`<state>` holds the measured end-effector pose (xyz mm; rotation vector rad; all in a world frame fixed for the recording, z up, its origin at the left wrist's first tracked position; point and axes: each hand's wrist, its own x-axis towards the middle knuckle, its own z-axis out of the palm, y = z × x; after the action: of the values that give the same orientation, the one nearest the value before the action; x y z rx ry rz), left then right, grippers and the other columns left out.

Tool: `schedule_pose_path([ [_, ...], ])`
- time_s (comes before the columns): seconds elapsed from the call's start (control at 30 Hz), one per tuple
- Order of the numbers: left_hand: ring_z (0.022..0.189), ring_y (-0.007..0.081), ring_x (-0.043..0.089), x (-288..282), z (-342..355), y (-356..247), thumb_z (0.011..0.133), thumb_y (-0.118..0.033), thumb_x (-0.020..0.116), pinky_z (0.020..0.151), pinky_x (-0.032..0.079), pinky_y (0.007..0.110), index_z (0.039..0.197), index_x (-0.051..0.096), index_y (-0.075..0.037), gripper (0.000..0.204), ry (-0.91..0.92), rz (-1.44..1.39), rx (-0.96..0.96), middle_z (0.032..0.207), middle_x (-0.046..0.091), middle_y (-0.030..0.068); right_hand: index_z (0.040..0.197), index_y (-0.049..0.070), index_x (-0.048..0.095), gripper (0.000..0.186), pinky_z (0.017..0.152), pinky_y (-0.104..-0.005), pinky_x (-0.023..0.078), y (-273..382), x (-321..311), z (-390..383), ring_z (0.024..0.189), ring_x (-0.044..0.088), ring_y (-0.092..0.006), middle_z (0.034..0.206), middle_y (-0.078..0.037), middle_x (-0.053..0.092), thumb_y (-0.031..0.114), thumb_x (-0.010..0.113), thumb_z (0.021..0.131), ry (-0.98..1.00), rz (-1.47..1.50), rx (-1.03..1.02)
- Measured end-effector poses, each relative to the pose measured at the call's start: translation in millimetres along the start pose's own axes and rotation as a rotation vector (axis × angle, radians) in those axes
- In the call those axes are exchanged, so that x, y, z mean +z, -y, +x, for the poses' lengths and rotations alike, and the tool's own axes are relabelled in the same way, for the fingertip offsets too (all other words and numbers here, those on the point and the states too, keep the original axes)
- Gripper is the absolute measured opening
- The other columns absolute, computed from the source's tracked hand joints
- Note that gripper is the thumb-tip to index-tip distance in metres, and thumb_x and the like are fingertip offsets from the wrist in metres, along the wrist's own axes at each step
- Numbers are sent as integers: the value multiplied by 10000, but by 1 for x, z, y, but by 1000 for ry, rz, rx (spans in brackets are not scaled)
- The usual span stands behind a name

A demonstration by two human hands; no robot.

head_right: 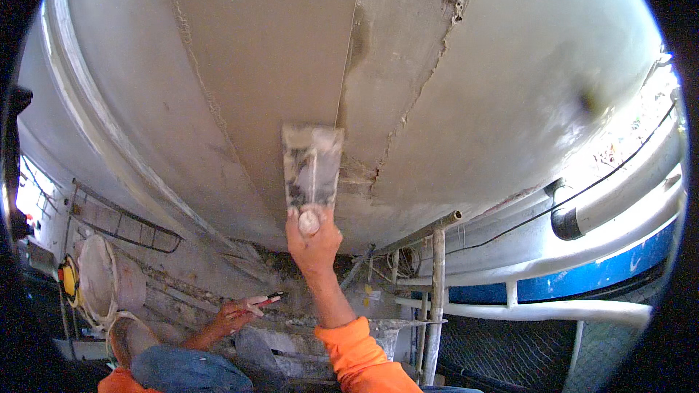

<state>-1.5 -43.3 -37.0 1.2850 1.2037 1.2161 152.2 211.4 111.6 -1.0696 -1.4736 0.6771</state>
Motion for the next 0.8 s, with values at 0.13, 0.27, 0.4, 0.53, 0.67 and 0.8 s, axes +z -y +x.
schedule_pose_path([
  [0.13,1262,319,685,-2,3,-6,942,45,735,1044,536,424,1111,744,-43,191,53,69,13,1437,658,197,988,60,680,216,691,-345,563,28,-11,54,743,735,-242,850,-122,688,170,839,892,-65,-34,-173],
  [0.27,1261,321,686,0,6,-3,944,42,733,1033,539,410,1125,753,-55,206,54,47,-79,1438,657,197,972,60,675,202,680,-334,552,15,-2,55,723,716,-239,850,-119,678,160,834,899,-57,48,-113],
  [0.4,1236,302,701,0,4,5,936,52,731,1015,551,391,1111,755,-45,202,42,64,-6,1441,659,182,959,56,669,202,691,-340,555,-39,19,11,740,719,-227,875,-108,682,156,834,898,24,49,-21],
  [0.53,1208,298,714,-6,-7,3,927,60,728,1002,563,393,1111,752,-35,208,65,162,-55,1444,659,176,948,58,666,189,688,-332,555,-73,25,-32,731,722,-207,858,-107,685,133,830,892,85,-20,-1],
  [0.67,1193,296,721,-12,-17,0,929,52,723,1001,564,394,1112,746,-11,196,45,202,-98,1440,661,177,944,53,664,192,670,-336,551,-57,10,-30,713,715,-215,849,-109,677,131,832,890,43,8,27],
  [0.8,1166,229,704,-9,-19,3,961,60,668,1009,535,394,1135,718,-25,201,-10,9,-135,1391,691,163,985,72,663,233,662,-362,566,-32,4,18,716,733,-300,839,-130,713,157,847,871,-59,-4,-93],
])
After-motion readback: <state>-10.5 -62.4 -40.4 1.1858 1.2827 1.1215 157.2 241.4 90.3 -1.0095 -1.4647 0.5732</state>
